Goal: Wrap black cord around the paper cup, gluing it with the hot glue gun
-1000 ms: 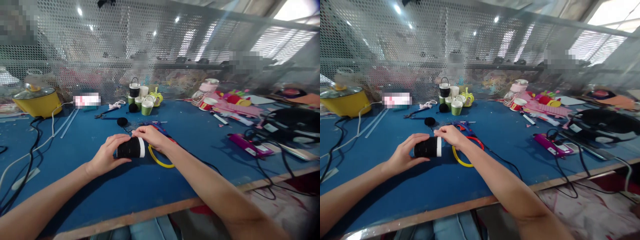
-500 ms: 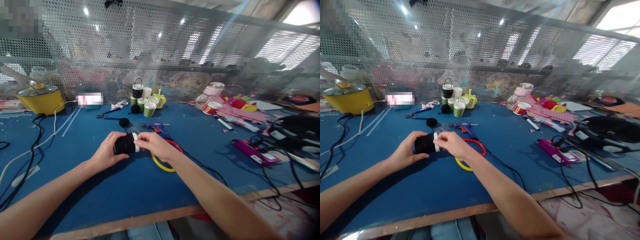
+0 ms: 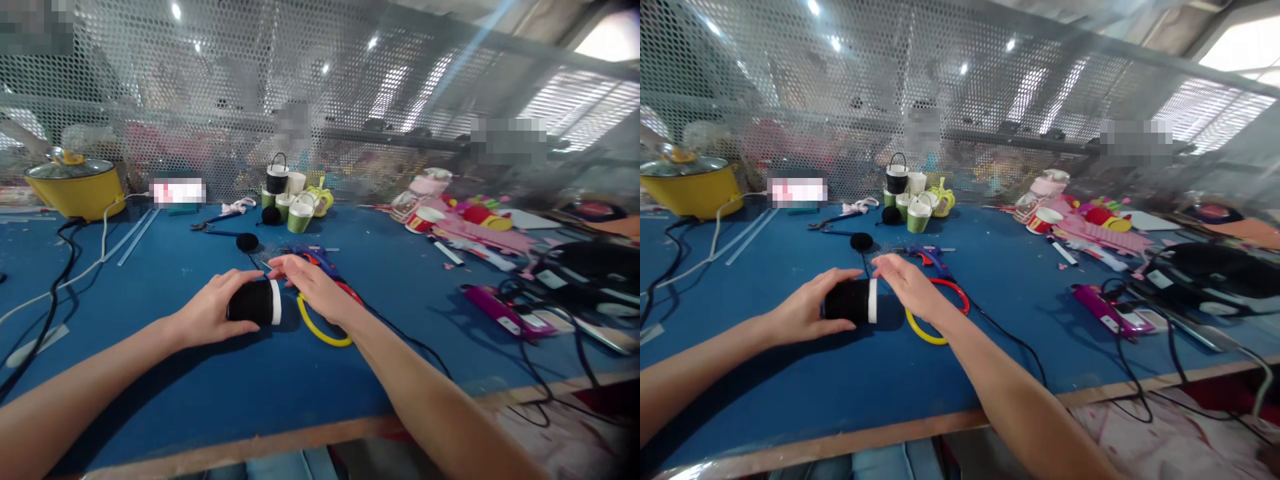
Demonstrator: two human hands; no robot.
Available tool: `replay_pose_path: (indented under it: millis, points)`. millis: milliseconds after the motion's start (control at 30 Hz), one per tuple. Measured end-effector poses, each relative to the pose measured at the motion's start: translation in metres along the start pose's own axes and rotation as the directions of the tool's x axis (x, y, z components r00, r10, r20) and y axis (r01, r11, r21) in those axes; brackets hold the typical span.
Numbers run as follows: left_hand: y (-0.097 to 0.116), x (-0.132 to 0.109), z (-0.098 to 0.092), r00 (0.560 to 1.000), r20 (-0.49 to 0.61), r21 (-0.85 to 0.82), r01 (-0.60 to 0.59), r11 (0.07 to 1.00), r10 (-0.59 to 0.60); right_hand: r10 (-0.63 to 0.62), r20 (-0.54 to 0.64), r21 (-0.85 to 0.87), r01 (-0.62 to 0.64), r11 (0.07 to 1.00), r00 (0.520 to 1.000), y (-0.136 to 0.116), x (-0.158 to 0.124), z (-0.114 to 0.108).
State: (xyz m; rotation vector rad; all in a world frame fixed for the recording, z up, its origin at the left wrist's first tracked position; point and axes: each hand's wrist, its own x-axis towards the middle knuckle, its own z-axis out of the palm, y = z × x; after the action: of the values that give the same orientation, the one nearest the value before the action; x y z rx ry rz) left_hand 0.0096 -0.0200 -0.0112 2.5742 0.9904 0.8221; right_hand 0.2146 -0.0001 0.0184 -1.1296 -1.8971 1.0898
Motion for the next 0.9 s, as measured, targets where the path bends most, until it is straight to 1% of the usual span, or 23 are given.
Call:
replay_pose_path:
  millis: [100, 133, 200, 267, 333, 433, 500, 567, 600, 633, 667, 700, 733, 800, 833, 900]
  points:
    - [0.003, -0.002, 0.001, 0.996, 0.046, 0.066, -0.077, 0.995, 0.074, 0.055, 0.152, 0.05, -0.063, 0.997, 0.987, -0.003, 0.0, 0.004]
    - [0.004, -0.002, 0.001, 0.994, 0.058, 0.083, -0.094, 0.992, 0.089, 0.071, 0.178, 0.073, -0.085, 0.994, 0.981, -0.005, 0.0, 0.005]
    - [0.006, -0.002, 0.0, 0.992, 0.068, 0.111, -0.112, 0.988, 0.105, 0.105, 0.182, 0.104, -0.125, 0.987, 0.978, -0.008, 0.002, 0.006]
    - [0.007, -0.002, 0.0, 0.992, 0.064, 0.135, -0.116, 0.984, 0.108, 0.126, 0.152, 0.127, -0.146, 0.981, 0.98, -0.011, 0.004, 0.007]
    - [0.009, -0.002, -0.001, 0.992, 0.074, 0.147, -0.114, 0.983, 0.104, 0.096, 0.143, 0.147, -0.117, 0.982, 0.985, -0.012, 0.007, 0.008]
    - [0.009, -0.002, 0.0, 0.99, 0.102, 0.153, -0.115, 0.982, 0.1, -0.007, 0.182, 0.126, -0.016, 0.992, 0.983, -0.015, 0.012, 0.011]
    - [0.009, -0.003, 0.0, 0.991, 0.104, 0.162, -0.106, 0.981, 0.09, -0.06, 0.216, 0.045, 0.052, 0.998, 0.974, -0.017, 0.016, 0.014]
    - [0.008, -0.003, 0.001, 0.993, 0.099, 0.163, -0.081, 0.983, 0.065, -0.091, 0.231, -0.085, 0.113, 0.99, 0.969, -0.017, 0.023, 0.014]
    - [0.008, -0.003, 0.001, 0.994, 0.1, 0.159, -0.066, 0.985, 0.051, -0.078, 0.212, -0.185, 0.118, 0.976, 0.974, -0.017, 0.027, 0.011]
    - [0.008, -0.003, 0.001, 0.994, 0.101, 0.153, -0.054, 0.987, 0.038, -0.043, 0.166, -0.301, 0.092, 0.949, 0.985, -0.015, 0.032, 0.006]
    - [0.008, -0.002, 0.001, 0.994, 0.102, 0.145, -0.045, 0.988, 0.03, 0.003, 0.099, -0.415, 0.038, 0.909, 0.995, -0.013, 0.036, 0.0]
    - [0.008, -0.002, 0.001, 0.994, 0.103, 0.136, -0.039, 0.99, 0.025, 0.074, -0.009, -0.534, -0.067, 0.843, 0.997, -0.009, 0.041, -0.009]
    - [0.008, -0.002, 0.001, 0.995, 0.102, 0.127, -0.035, 0.991, 0.022, 0.116, -0.097, -0.587, -0.151, 0.795, 0.988, -0.005, 0.044, -0.02]
    - [0.009, -0.002, 0.0, 0.995, 0.1, 0.106, -0.025, 0.994, 0.014, 0.172, -0.209, -0.64, -0.268, 0.721, 0.963, 0.006, 0.048, -0.042]
    - [0.009, -0.002, 0.0, 0.995, 0.1, 0.096, -0.018, 0.995, 0.008, 0.214, -0.241, -0.658, -0.321, 0.681, 0.947, 0.012, 0.049, -0.052]
    - [0.009, -0.001, 0.0, 0.995, 0.099, 0.077, -0.001, 0.997, -0.007, 0.303, -0.266, -0.675, -0.401, 0.619, 0.915, 0.025, 0.048, -0.066]
